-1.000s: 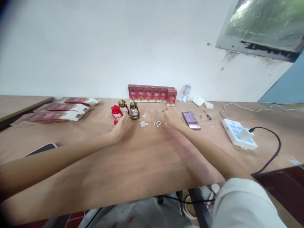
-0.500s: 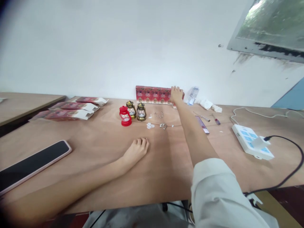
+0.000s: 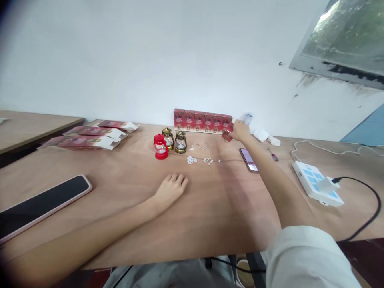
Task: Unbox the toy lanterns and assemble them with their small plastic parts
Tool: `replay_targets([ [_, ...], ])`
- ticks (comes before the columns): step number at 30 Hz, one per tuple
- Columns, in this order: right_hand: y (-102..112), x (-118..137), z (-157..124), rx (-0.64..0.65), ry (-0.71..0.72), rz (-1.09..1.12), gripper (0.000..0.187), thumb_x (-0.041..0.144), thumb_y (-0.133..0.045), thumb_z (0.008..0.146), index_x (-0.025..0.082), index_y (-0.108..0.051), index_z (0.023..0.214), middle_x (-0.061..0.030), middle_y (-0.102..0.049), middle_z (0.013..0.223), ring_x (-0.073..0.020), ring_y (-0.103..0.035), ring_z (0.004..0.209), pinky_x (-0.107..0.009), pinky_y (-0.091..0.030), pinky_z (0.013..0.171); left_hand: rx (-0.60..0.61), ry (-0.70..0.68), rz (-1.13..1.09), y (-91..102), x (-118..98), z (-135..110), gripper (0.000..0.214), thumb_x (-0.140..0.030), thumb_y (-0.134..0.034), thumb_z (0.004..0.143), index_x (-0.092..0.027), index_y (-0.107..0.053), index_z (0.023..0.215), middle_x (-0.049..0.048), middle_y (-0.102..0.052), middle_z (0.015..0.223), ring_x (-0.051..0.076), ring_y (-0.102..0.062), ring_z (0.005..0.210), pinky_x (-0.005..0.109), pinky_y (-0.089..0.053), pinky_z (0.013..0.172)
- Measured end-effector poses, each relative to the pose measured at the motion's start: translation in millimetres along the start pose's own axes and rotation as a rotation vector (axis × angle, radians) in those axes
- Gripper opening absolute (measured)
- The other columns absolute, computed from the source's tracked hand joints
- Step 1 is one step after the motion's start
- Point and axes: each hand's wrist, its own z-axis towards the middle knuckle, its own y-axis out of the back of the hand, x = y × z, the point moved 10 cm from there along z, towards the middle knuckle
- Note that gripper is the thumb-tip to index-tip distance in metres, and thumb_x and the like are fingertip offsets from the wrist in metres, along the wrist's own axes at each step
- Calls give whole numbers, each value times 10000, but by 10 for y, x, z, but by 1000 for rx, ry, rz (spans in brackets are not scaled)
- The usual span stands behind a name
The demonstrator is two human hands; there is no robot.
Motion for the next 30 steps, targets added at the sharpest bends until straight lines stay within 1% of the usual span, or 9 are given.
replay_targets([
  [3,249,-199,-364,-126,-163,367,639,473,-618,694,74,-435,1159,-180,-574,1054,-303,-562,950,-423,-431,810,-52,77,-180,23,200,-45,210,-140,-463,868,-119,-578,1043,122,-646,959,244,-612,940,378,-485,774],
  [5,314,-171,-736,-215,-208,679,641,508,-544,755,131,-364,1241,-138,-580,1062,-256,-588,917,-404,-463,797,-120,197,-483,23,425,-85,294,-282,-486,874,-128,-541,1119,132,-628,1074,250,-585,1032,416,-464,877],
  [8,183,267,-1329,-163,-94,1151,557,527,-433,834,235,-311,1293,-98,-574,1113,-211,-610,915,-362,-518,745,-210,372,-1095,-95,727,-137,508,-427,-560,805,-142,-463,1214,139,-585,1204,242,-563,1106,420,-430,967],
  [10,33,628,-1692,-62,-37,1295,503,519,-472,836,279,-368,1265,-77,-589,1131,-203,-604,958,-362,-519,799,-233,429,-1452,-184,818,-144,590,-441,-620,746,-154,-446,1231,138,-570,1242,241,-559,1127,405,-432,975],
  [13,-123,1051,-2054,56,41,1418,468,495,-506,841,281,-416,1248,-73,-576,1193,-201,-584,1031,-372,-494,886,-221,481,-1746,-243,872,-162,603,-435,-692,674,-155,-508,1176,126,-599,1215,256,-580,1098,395,-454,948],
  [15,-184,1152,-2149,85,44,1482,439,495,-476,860,277,-431,1238,-71,-573,1208,-197,-581,1046,-368,-490,894,-201,533,-1833,-267,896,-197,596,-420,-739,630,-146,-554,1126,110,-649,1130,255,-620,1023,382,-482,903],
  [19,-255,1066,-2161,89,-33,1484,357,500,-369,902,267,-511,1132,-52,-633,1107,-190,-617,958,-357,-514,820,-179,604,-1901,-295,914,-247,621,-403,-788,575,-127,-594,1097,100,-699,993,260,-655,931,366,-518,827],
  [24,-86,1124,-2179,113,134,1482,415,447,-476,873,271,-465,1249,-49,-607,1197,-191,-571,1102,-356,-474,918,-235,613,-1908,-282,949,-244,655,-406,-806,547,-106,-608,1094,115,-703,979,280,-648,958,370,-527,820],
  [30,-56,1162,-2177,192,178,1443,374,375,-507,857,272,-456,1213,-41,-651,1135,-197,-624,1040,-364,-518,860,-206,660,-1899,-298,943,-272,588,-379,-801,568,-125,-618,1066,100,-710,963,243,-676,868,352,-538,792],
])
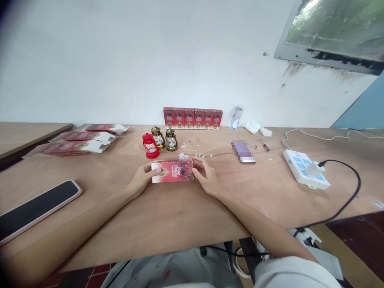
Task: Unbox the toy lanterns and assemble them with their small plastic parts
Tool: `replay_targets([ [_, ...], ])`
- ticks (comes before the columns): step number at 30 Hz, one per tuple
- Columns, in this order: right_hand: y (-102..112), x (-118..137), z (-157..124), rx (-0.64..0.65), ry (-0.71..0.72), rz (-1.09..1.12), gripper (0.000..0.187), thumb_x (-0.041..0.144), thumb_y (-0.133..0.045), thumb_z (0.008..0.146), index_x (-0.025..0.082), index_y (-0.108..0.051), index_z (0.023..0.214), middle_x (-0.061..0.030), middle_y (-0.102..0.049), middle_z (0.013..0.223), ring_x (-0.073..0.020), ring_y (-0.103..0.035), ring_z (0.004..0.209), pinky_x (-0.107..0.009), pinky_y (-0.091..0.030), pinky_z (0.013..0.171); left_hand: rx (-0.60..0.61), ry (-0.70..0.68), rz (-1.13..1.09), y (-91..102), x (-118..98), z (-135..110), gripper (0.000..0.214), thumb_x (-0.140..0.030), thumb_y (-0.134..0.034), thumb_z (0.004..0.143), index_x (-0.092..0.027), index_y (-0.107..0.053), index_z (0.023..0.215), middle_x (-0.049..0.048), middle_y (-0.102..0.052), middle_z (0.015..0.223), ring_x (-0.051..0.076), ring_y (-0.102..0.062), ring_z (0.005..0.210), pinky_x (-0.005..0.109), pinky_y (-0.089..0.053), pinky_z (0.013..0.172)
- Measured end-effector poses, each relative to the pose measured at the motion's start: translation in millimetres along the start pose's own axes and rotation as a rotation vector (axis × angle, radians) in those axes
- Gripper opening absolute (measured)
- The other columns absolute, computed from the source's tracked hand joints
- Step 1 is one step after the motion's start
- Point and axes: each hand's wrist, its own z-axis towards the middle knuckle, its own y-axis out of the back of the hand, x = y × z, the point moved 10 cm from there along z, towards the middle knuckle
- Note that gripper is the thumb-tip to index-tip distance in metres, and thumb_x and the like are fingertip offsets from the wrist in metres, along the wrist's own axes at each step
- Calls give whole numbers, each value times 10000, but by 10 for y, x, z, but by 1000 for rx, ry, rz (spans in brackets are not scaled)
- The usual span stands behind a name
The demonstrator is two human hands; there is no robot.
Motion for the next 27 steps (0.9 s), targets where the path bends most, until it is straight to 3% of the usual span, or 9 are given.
replay_targets([
  [9,52,-75,-20,-2,37,-272,474,296,-420,884,248,-308,1342,-50,-687,974,-215,-681,810,-359,-529,723,4,-3,33,-20,7,6,587,-390,-806,546,-119,-623,1034,98,-716,944,254,-676,875,377,-538,815],
  [17,-20,33,11,126,167,-359,372,292,-343,913,240,-388,1278,-47,-663,1024,-189,-648,901,-334,-496,803,-9,-4,24,14,23,25,609,-377,-826,516,-127,-631,1036,100,-715,957,246,-678,868,367,-533,826],
  [24,306,42,27,-114,70,-343,327,323,-315,908,259,-468,1189,-36,-670,897,-192,-637,777,-336,-500,742,-17,28,-61,48,51,27,593,-431,-792,548,-96,-640,1013,113,-720,889,268,-683,841,378,-547,777],
  [27,273,37,34,-90,65,-216,328,405,-422,885,270,-466,1180,-49,-661,992,-206,-634,901,-348,-510,781,-13,25,-75,52,52,30,593,-409,-793,556,-103,-632,1038,106,-720,895,261,-681,855,369,-545,783],
])
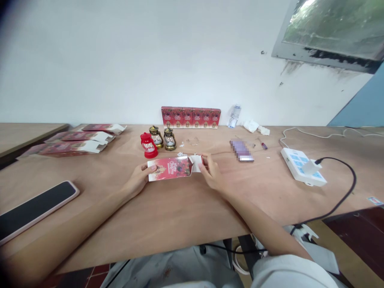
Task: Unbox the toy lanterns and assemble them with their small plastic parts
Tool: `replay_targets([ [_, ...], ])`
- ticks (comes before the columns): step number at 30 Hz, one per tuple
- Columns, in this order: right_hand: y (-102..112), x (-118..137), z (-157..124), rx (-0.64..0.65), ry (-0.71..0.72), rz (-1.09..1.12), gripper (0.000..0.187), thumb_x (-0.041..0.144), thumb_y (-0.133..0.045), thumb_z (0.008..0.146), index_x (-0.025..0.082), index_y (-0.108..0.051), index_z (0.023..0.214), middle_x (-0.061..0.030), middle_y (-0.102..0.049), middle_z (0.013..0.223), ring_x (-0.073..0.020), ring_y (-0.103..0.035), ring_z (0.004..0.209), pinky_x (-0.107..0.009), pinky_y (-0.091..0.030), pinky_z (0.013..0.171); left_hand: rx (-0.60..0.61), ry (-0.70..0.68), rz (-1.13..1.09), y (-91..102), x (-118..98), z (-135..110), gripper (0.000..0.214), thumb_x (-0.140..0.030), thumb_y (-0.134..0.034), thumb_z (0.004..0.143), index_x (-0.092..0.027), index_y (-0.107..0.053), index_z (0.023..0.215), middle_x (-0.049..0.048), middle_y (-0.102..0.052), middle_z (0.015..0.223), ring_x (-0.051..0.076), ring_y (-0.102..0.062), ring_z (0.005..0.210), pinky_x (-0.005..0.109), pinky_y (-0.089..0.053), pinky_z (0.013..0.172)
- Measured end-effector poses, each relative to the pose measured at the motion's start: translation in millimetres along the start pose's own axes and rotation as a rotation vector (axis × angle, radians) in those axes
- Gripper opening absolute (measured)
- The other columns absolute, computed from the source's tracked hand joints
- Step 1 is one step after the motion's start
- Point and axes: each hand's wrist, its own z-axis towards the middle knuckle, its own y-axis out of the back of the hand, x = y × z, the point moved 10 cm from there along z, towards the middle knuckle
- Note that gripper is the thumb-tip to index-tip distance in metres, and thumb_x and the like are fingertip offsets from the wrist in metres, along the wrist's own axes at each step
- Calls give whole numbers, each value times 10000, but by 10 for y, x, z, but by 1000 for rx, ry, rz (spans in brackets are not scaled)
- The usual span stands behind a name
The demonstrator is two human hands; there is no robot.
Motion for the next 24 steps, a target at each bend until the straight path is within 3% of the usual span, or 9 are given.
replay_targets([
  [3,54,-21,3,-104,11,83,413,417,-488,865,265,-410,1241,-91,-589,1161,-215,-592,1040,-367,-510,835,4,8,-18,8,17,12,557,-413,-783,572,-101,-639,1010,111,-717,918,255,-681,861,365,-543,791],
  [6,160,83,-13,-226,108,-15,290,376,-436,897,278,-503,1161,-92,-496,1244,-209,-502,1166,-401,-447,950,9,-4,-51,14,13,22,514,-421,-768,597,-97,-648,978,117,-716,919,252,-681,857,367,-541,803],
  [9,44,238,-8,-98,205,-120,213,360,-435,895,280,-618,969,-66,-432,1264,-210,-432,1223,-423,-343,1049,4,-4,-52,10,7,14,526,-405,-773,599,-107,-642,1012,109,-715,931,246,-680,863,359,-542,805],
  [11,-8,262,-9,-35,196,-95,231,367,-430,896,265,-638,905,-64,-433,1233,-211,-432,1212,-415,-336,1045,-12,-7,-42,16,-3,4,567,-393,-793,568,-113,-634,1035,106,-714,941,248,-678,869,353,-544,796],
  [17,7,140,-7,-82,80,-14,361,405,-554,824,188,-565,536,-63,-458,1132,-213,-499,1082,-368,-373,967,13,-22,-55,-5,3,-1,620,-376,-820,528,-120,-622,1057,111,-706,963,265,-670,890,355,-543,793],
  [20,-41,82,-6,-76,53,11,196,414,-652,747,222,-681,727,-64,-417,1237,-231,-435,1184,-367,-323,1028,1,-82,-33,15,-50,-17,627,-405,-808,542,-129,-613,1070,107,-694,1005,268,-660,920,358,-537,812],
  [22,-80,25,0,-71,18,74,253,433,-682,712,245,-706,880,-67,-429,1252,-240,-391,1234,-369,-295,1058,-4,-153,4,18,-130,-49,639,-396,-814,533,-149,-602,1083,94,-678,1053,268,-644,963,352,-531,832],
  [24,-142,-50,9,-45,-42,180,267,460,-684,694,242,-721,845,-66,-511,1160,-254,-408,1219,-386,-305,1055,22,-212,66,-21,-204,-88,637,-363,-824,523,-167,-596,1084,81,-667,1075,267,-632,989,344,-527,838],
])
